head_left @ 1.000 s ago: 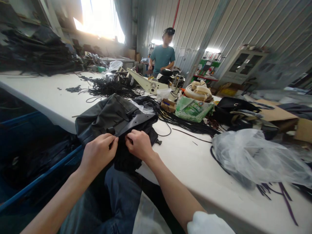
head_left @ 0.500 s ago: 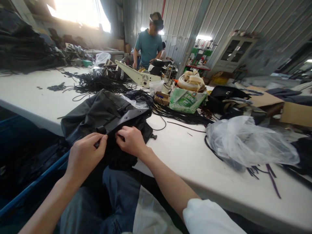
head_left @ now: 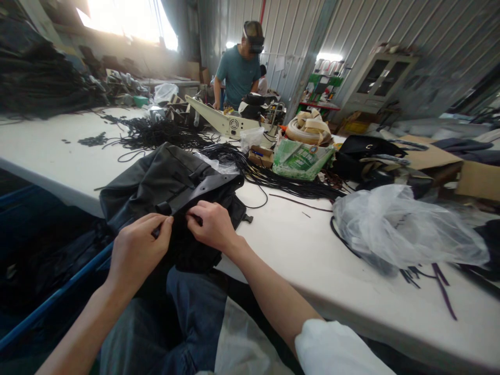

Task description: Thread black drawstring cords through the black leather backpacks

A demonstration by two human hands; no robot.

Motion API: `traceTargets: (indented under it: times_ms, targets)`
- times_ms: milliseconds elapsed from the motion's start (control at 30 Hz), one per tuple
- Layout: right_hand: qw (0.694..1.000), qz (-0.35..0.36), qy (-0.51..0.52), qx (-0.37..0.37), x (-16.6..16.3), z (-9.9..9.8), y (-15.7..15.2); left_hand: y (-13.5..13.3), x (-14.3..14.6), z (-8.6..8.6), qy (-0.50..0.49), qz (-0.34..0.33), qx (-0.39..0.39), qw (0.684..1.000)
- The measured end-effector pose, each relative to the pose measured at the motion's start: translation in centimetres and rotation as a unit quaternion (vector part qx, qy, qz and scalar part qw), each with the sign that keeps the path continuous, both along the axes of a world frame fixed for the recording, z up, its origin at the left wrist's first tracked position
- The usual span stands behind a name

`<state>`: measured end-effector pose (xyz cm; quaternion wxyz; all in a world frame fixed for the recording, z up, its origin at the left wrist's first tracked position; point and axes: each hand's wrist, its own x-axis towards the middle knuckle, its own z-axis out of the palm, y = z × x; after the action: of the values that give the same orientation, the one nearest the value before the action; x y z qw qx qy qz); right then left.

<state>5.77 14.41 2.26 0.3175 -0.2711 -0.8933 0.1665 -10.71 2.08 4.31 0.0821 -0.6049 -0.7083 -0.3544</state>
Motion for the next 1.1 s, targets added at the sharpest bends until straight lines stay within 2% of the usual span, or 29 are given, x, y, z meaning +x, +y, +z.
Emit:
traceTargets:
  times_ms: [267,433,600,700,833,933,1033,1100]
  targets:
    - [1.0,-0.002,0.007,-0.003,-0.1,0.3,0.0,0.1,0.2,-0.1,-0.01,-0.009,0.004,1.0]
    - [0.999,-0.009,0.019,-0.034,-0.9,0.0,-0.1,-0.1,0.6,0.0,-0.026,-0.017,-0.006,1.0]
    - [0.988,-0.001,0.094,-0.121,-1.4,-1.0,-0.3,0.6,-1.0,-0.3,-0.193,0.035,-0.064,0.979]
    - [0.977,0.021,0.145,-0.155,-1.6,-1.7,-0.2,2.1,-2.1,-0.8,-0.284,0.014,-0.094,0.954]
    - [0.976,0.011,0.147,-0.158,-1.9,-1.8,-0.1,3.9,-1.7,-0.9,-0.398,-0.001,-0.066,0.915]
    - [0.978,0.018,0.145,-0.152,-1.8,-1.5,-0.2,4.6,-0.8,-0.1,-0.423,0.021,-0.038,0.905]
    - [0.973,0.042,0.173,-0.147,-1.0,-1.3,-0.1,5.0,-0.8,1.4,-0.382,0.04,0.001,0.923]
    - [0.972,0.025,0.192,-0.132,-0.4,-1.3,0.3,5.2,-1.2,3.0,-0.346,0.036,0.029,0.937]
